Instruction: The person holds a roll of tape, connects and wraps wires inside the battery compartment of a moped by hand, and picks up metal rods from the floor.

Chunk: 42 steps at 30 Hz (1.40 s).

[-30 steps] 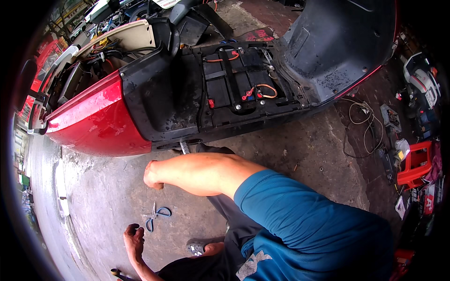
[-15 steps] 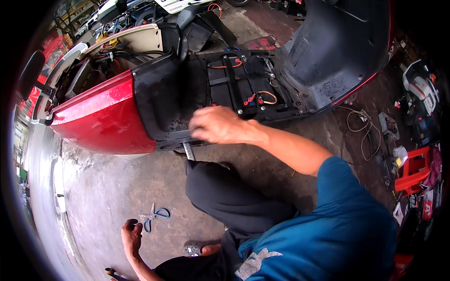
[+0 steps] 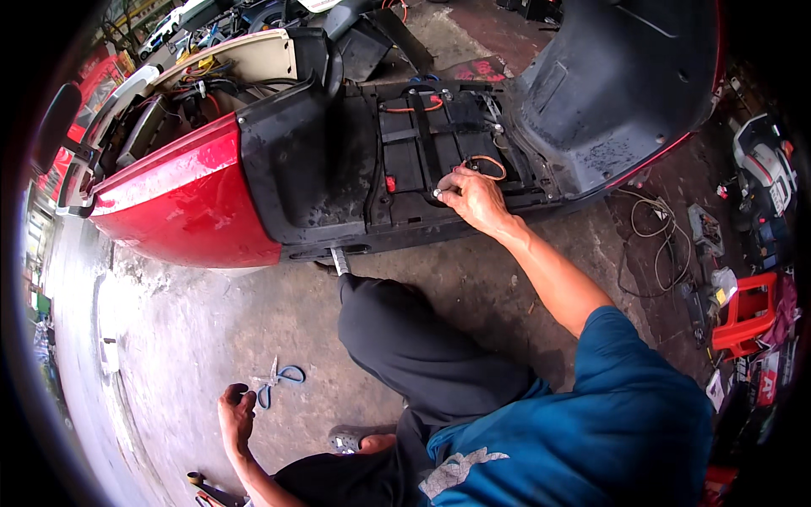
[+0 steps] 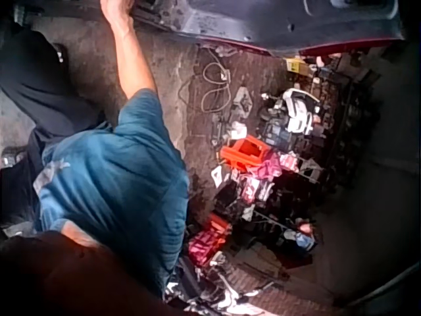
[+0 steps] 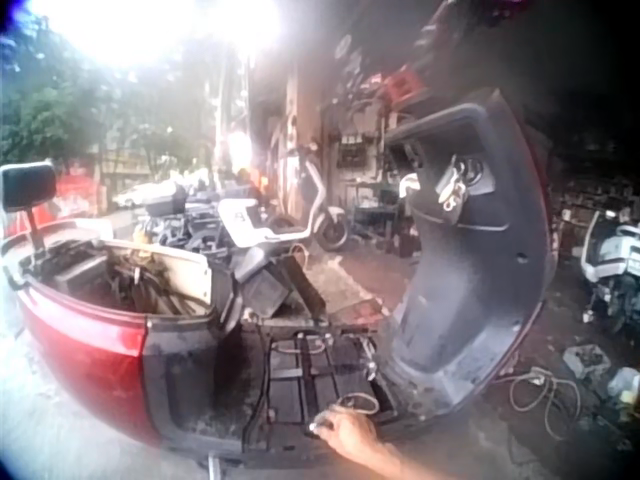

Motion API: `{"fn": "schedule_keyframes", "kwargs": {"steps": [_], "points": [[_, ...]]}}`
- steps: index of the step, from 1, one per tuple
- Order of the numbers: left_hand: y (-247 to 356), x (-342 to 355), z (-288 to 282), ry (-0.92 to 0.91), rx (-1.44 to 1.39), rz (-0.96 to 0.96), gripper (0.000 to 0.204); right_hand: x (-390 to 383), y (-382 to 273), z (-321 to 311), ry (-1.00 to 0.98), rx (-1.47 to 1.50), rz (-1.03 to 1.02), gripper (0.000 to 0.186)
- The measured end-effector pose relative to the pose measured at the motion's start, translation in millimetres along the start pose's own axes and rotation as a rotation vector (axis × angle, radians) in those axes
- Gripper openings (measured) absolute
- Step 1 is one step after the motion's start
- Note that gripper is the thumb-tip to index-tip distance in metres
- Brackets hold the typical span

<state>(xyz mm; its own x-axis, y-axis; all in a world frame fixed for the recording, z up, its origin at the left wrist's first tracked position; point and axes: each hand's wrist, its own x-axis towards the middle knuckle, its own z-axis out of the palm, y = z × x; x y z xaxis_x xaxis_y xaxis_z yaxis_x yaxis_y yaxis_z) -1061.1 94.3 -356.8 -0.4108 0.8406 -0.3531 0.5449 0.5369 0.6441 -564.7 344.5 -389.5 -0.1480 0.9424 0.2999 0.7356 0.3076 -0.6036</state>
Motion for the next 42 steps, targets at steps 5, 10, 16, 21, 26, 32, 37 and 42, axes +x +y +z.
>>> {"fn": "schedule_keyframes", "kwargs": {"steps": [5,10,16,21,26,32,37,42], "points": [[0,2,1,-0.017,0.007,-0.001,0.031,3,-4,-12,-0.081,0.041,0.049,0.020],[7,1,3,-0.046,0.009,0.006,0.035,3,-8,-18,-0.080,-0.035,0.016,0.019],[-12,-6,-9,0.053,0.182,0.063,0.034,14,-20,4,-0.061,-0.179,-0.118,0.016],[12,0,-7,0.082,0.165,0.037,0.032,12,-33,-18,-0.009,-0.302,-0.040,0.019],[23,-33,-18,0.096,0.163,0.046,0.030,14,-13,10,0.082,-0.181,-0.017,0.020],[37,-45,-4,-0.183,0.208,0.334,0.034,4,9,28,0.164,-0.470,0.016,0.021],[34,-33,-6,-0.326,0.149,0.479,0.030,0,59,5,0.144,-0.464,-0.125,0.035],[-14,22,-3,-0.273,0.287,0.306,0.020,-1,50,-4,0.033,-0.597,-0.124,0.035]]}}
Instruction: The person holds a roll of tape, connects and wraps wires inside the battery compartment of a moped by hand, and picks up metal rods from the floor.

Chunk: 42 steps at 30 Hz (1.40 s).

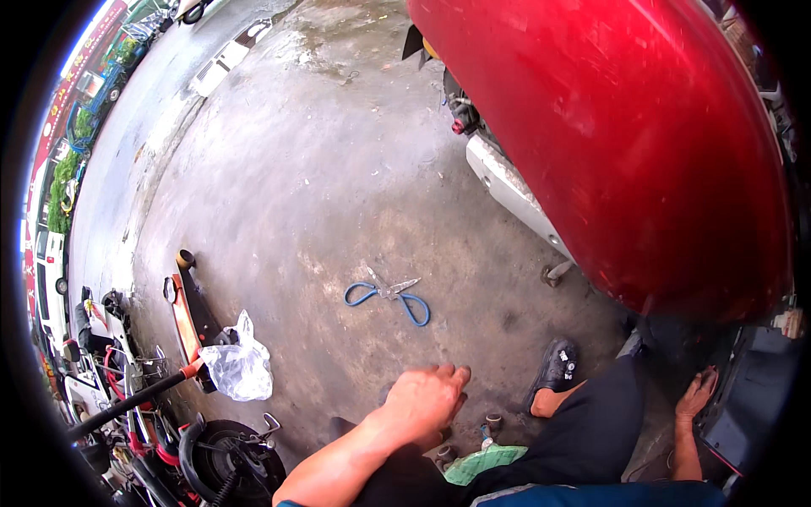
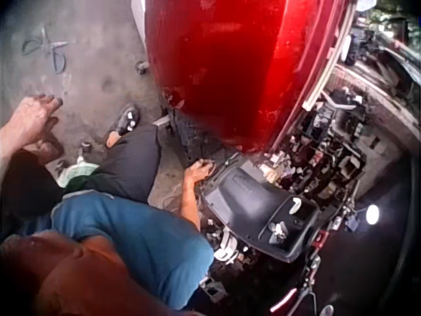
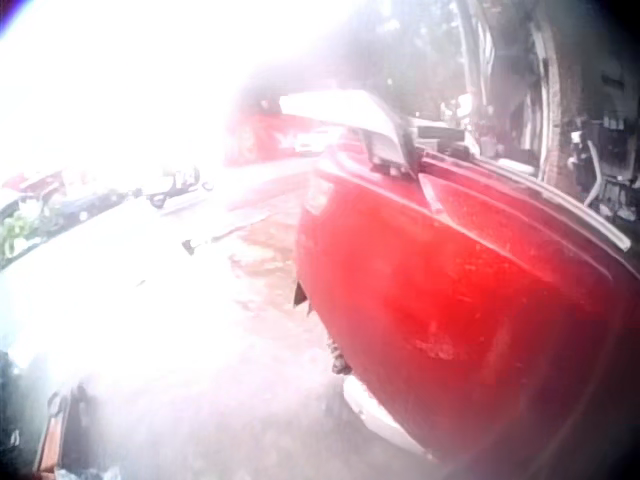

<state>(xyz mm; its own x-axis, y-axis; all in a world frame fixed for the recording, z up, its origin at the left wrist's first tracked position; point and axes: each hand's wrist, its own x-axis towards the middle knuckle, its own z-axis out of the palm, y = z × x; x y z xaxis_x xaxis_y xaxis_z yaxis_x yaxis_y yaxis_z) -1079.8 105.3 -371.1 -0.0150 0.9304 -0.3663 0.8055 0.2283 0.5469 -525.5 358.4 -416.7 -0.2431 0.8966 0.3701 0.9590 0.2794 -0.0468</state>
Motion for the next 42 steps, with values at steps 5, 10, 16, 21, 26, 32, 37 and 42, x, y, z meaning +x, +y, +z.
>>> {"fn": "schedule_keyframes", "kwargs": {"steps": [5,10,16,21,26,32,37,42], "points": [[-61,23,57,-0.113,0.034,-0.200,0.022,13,-31,-10,-0.337,-0.063,0.209,0.039],[24,-63,2,0.022,-0.388,-0.273,0.029,25,-132,-128,-0.520,-0.118,0.202,0.036],[72,-197,-133,0.112,-0.489,-0.536,0.027,37,-285,-279,-0.927,-0.120,0.519,0.027],[35,-263,-211,0.266,-0.353,-0.741,0.029,75,-354,-305,-0.837,0.151,0.530,0.026],[-30,-301,-235,0.503,-0.566,-0.826,0.024,134,-414,-300,-0.773,0.463,0.563,0.021],[-25,-300,-280,0.643,-1.021,-1.055,0.011,243,-500,-290,-0.572,0.860,0.385,0.017],[-57,-299,-307,0.279,-0.672,-0.809,0.012,319,-559,-289,-0.650,0.967,0.460,0.017],[-167,-254,-357,0.055,-0.516,-0.768,0.017,359,-601,-266,-0.109,0.618,0.348,0.039]]}}
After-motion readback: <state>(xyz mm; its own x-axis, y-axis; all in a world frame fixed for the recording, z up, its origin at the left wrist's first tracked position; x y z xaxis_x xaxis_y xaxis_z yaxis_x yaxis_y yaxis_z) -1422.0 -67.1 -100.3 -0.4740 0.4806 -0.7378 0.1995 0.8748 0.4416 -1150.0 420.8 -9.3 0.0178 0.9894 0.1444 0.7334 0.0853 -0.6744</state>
